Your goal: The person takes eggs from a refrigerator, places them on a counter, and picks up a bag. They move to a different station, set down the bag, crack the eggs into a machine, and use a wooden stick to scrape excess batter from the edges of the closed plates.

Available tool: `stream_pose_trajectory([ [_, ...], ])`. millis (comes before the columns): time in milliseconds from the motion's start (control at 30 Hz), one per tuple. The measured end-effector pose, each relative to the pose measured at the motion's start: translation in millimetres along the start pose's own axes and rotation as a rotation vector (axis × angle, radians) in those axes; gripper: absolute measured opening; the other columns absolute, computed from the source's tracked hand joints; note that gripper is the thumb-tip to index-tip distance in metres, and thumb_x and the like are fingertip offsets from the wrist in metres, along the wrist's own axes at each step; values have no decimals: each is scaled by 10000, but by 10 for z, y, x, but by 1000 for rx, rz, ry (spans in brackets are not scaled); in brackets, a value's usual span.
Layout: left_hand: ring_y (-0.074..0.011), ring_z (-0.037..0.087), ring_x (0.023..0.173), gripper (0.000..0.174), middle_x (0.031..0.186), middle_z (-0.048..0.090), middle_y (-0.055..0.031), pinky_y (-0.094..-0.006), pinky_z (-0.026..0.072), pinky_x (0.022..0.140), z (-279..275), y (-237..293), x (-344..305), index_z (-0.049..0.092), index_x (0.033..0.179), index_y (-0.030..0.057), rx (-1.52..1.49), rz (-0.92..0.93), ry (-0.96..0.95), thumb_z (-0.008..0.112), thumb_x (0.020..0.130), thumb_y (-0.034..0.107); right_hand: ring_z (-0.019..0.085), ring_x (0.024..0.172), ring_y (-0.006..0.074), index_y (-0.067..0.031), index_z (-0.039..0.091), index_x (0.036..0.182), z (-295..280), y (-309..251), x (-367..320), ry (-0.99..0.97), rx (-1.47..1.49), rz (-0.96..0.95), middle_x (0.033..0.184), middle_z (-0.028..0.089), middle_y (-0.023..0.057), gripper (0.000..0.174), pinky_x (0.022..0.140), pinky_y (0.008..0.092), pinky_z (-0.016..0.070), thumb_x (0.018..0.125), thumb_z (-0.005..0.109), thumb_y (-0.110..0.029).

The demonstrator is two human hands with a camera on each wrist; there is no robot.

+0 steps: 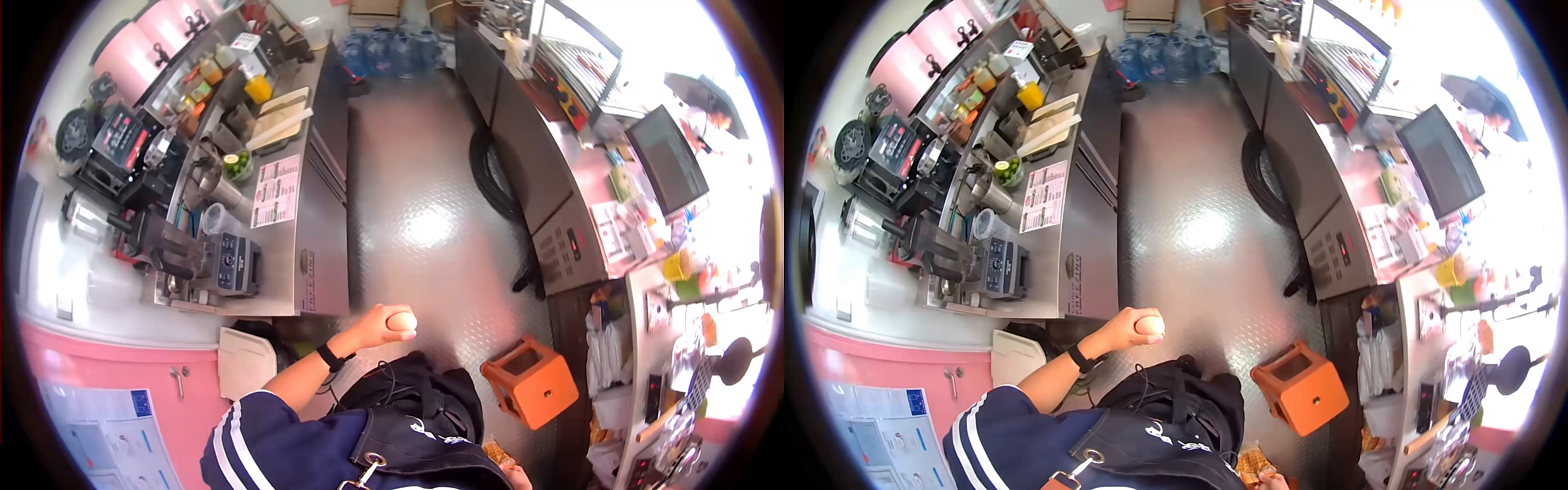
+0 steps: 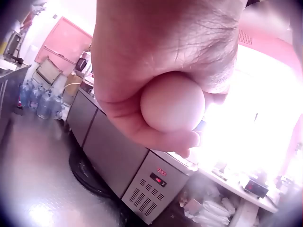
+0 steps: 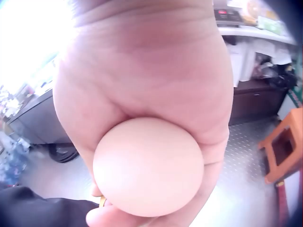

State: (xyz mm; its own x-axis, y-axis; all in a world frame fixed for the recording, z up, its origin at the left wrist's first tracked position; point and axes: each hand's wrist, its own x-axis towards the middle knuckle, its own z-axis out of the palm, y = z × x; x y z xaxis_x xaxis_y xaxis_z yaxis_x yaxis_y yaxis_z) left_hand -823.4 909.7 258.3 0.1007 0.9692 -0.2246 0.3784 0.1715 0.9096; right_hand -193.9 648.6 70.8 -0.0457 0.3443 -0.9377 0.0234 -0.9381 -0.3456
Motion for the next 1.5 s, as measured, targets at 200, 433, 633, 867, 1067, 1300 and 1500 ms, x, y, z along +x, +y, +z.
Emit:
stream_pose_trajectory([
  [200,-134,631,692,265,833,697,-37,-281,506,650,-879,-268,515,639,926,49,-127,16,138,728,837,283,630,590,191,-2,639,922,1729,-2898,445,-76,-322,-76,723,644,78,99,554,338,530,930,596,-91],
  [433,-151,587,611,298,720,635,-61,-296,474,600,-2012,-553,1268,633,907,64,-193,-31,440,729,826,335,601,505,186,2,609,836,3429,-5960,1506,-309,-584,-271,613,600,71,153,494,339,549,944,578,-102],
  [633,-195,599,671,270,750,631,-72,-313,475,655,-2951,-482,1506,632,907,62,-196,-246,830,746,806,285,620,505,170,1,601,759,5921,-8178,1850,-660,-1276,-306,589,608,67,202,501,294,513,931,611,-105],
  [867,-96,534,532,160,859,686,-39,-221,442,468,-3439,-503,1198,596,924,41,-623,-438,1466,661,896,185,522,527,70,5,658,835,9232,-9007,995,-1271,-1855,-253,617,599,7,256,491,247,406,922,666,-236],
  [1067,-112,526,449,161,793,652,-62,-235,401,361,-3749,-1035,1269,562,968,53,-798,-619,2110,564,959,213,611,518,133,-23,607,987,11034,-7995,1320,-1772,-1788,-118,591,598,39,312,500,260,474,961,600,-335],
  [1300,-119,507,435,168,662,521,-30,-246,385,348,-4314,-1209,1787,557,989,41,-818,-641,2231,558,960,206,570,518,102,-45,599,865,11859,-8175,1819,-1590,-1864,11,786,679,57,145,458,250,483,940,587,-169],
  [1500,-106,537,517,235,702,564,-18,-224,423,452,-5484,-1317,3025,584,1028,29,-876,-584,1865,665,909,214,612,764,167,-61,537,1026,13326,-9772,2825,-1434,-1322,-154,902,597,68,219,631,276,504,808,536,-40],
])
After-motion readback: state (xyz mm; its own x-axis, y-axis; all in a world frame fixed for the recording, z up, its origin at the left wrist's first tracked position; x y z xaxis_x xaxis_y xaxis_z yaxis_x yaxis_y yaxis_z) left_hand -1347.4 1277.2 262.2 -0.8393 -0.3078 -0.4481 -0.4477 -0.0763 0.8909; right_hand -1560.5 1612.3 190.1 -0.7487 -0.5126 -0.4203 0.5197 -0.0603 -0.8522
